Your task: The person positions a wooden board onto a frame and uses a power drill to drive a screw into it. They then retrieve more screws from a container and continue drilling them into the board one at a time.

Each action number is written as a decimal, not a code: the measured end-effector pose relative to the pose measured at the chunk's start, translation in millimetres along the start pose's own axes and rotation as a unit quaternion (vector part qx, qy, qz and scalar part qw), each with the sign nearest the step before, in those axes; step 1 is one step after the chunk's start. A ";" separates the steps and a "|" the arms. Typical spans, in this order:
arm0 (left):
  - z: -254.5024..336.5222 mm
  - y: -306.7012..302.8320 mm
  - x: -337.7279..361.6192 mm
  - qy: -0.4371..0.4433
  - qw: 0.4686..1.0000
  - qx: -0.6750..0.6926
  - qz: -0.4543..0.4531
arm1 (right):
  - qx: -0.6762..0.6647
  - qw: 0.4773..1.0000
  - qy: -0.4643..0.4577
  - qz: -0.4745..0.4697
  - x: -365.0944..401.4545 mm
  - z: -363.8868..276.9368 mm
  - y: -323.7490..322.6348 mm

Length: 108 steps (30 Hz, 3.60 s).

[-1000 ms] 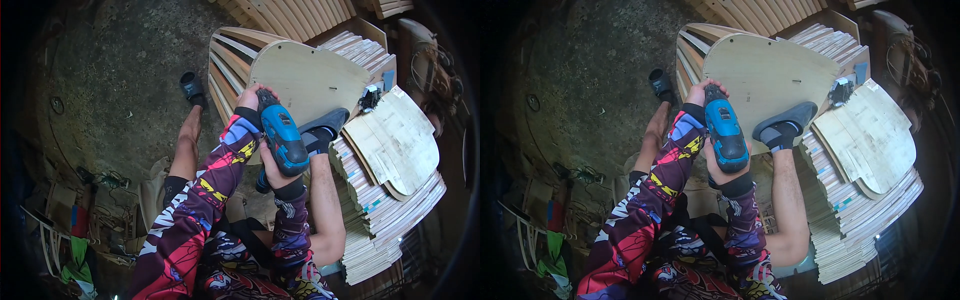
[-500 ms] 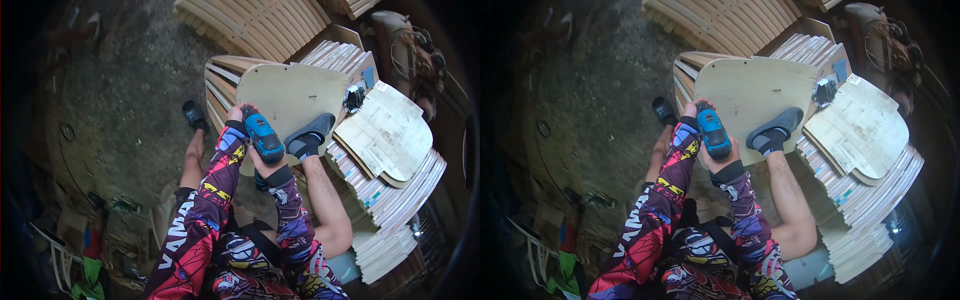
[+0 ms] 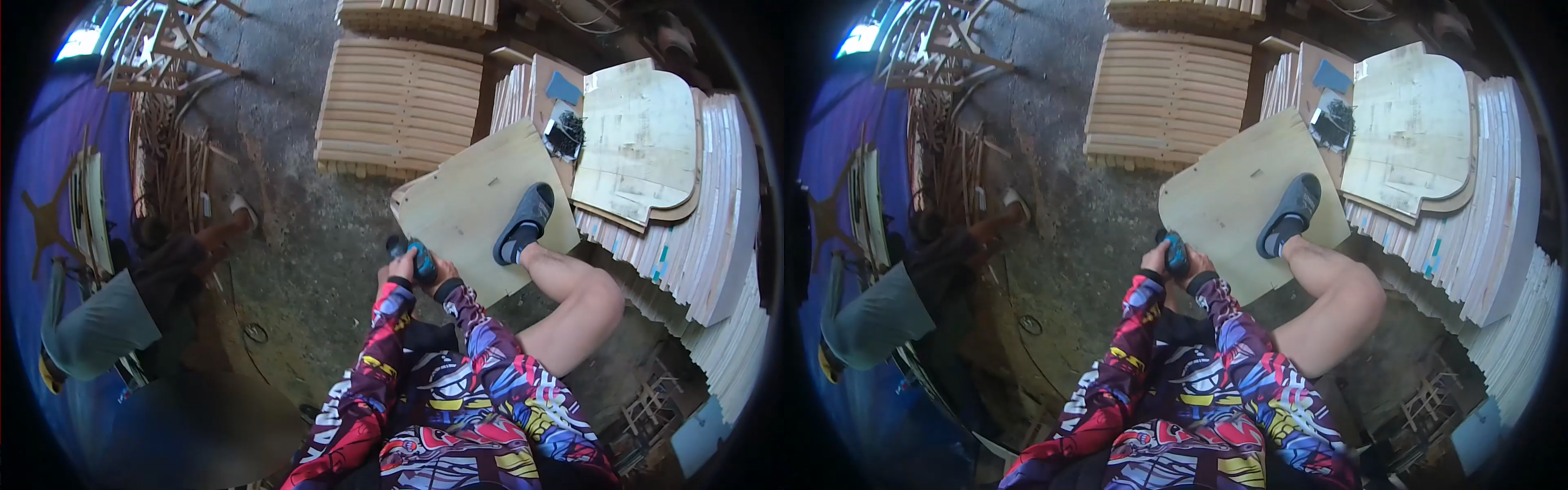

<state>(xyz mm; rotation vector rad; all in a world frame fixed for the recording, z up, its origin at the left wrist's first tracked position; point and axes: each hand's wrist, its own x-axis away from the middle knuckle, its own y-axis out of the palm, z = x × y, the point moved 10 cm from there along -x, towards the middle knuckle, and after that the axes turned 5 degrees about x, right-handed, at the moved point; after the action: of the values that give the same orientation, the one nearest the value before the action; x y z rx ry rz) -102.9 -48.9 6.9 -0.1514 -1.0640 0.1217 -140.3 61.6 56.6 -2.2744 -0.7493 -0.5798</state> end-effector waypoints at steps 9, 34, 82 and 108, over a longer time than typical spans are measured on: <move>20.5 7.8 -5.6 0.020 0.994 -0.088 -0.061 | 0.081 0.993 0.085 -0.025 -13.9 31.3 3.2; -91.4 84.3 -74.4 -0.235 0.744 0.621 -0.072 | -0.255 0.937 0.233 0.057 44.2 70.2 -16.9; -75.4 101.9 -72.8 -0.276 0.621 0.726 -0.108 | -0.296 0.936 0.181 -0.056 23.3 39.8 4.6; -72.8 93.2 -66.2 -0.299 0.629 0.715 -0.064 | -0.133 0.972 0.120 -0.150 20.4 54.6 -7.9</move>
<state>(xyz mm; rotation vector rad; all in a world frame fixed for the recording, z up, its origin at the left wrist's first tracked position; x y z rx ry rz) -73.4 26.6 -101.7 1.5313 -1.3338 0.9060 -119.7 112.1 34.8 -2.2849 -0.9464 -1.1372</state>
